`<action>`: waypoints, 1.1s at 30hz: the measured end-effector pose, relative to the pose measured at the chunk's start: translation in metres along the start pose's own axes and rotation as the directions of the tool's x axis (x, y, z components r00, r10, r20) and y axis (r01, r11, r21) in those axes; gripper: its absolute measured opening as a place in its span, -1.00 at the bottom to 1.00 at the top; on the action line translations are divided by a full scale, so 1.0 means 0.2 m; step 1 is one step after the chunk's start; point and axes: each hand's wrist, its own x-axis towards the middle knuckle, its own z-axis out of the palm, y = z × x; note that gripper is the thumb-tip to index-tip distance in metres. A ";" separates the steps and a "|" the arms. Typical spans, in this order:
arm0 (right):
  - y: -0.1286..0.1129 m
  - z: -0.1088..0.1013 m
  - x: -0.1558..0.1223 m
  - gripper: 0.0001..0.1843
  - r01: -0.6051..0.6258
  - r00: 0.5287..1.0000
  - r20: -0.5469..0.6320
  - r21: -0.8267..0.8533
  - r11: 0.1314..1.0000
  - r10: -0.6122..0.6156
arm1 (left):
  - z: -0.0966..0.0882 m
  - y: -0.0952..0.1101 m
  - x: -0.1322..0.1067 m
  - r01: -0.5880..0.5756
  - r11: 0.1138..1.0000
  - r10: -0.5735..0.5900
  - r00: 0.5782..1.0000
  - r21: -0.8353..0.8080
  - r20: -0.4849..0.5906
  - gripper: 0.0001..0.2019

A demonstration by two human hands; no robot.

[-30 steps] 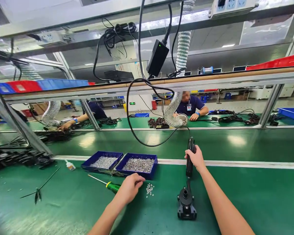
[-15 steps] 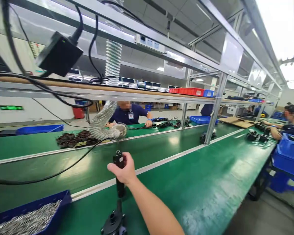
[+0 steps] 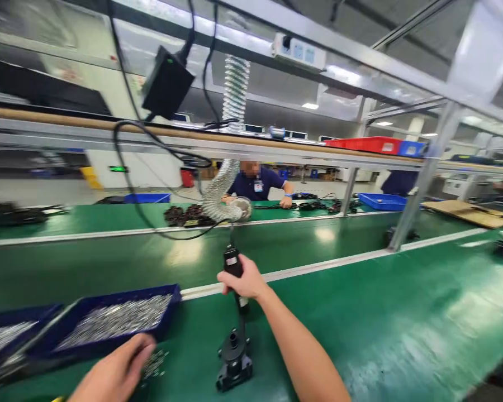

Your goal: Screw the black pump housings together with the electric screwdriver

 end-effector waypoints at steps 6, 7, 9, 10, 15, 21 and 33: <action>-0.23 0.11 -0.08 -0.62 0.230 0.963 -0.159 0.062 0.971 -0.218 | 0.17 0.23 -0.12 0.258 0.760 -0.070 0.945 -0.596 0.319 -0.42; -0.27 0.14 -0.10 -0.64 0.273 0.950 -0.176 0.069 0.960 -0.257 | 0.22 0.27 -0.13 0.347 0.698 -0.087 0.909 -0.626 0.407 -0.38; -0.34 0.18 -0.17 -0.69 0.321 0.935 -0.182 0.074 0.944 -0.304 | 0.30 0.33 -0.14 0.455 0.609 -0.110 0.860 -0.650 0.499 -0.36; -0.36 0.20 -0.20 -0.71 0.329 0.933 -0.179 0.076 0.941 -0.311 | 0.32 0.35 -0.14 0.484 0.579 -0.124 0.848 -0.656 0.515 -0.38; -0.41 0.26 -0.28 -0.69 0.285 0.951 -0.157 0.101 0.953 -0.268 | 0.37 0.46 -0.09 0.605 0.508 -0.233 0.782 -0.613 0.578 -0.60; -0.41 0.27 -0.29 -0.69 0.191 0.981 -0.039 0.095 0.977 -0.188 | 0.37 0.54 -0.07 0.655 0.429 -0.276 0.751 -0.622 0.600 -0.73; -0.38 0.32 -0.30 -0.66 0.211 0.963 -0.153 -0.083 0.974 -0.221 | 0.32 0.62 -0.21 0.637 0.275 -0.346 0.765 -0.721 0.544 -0.64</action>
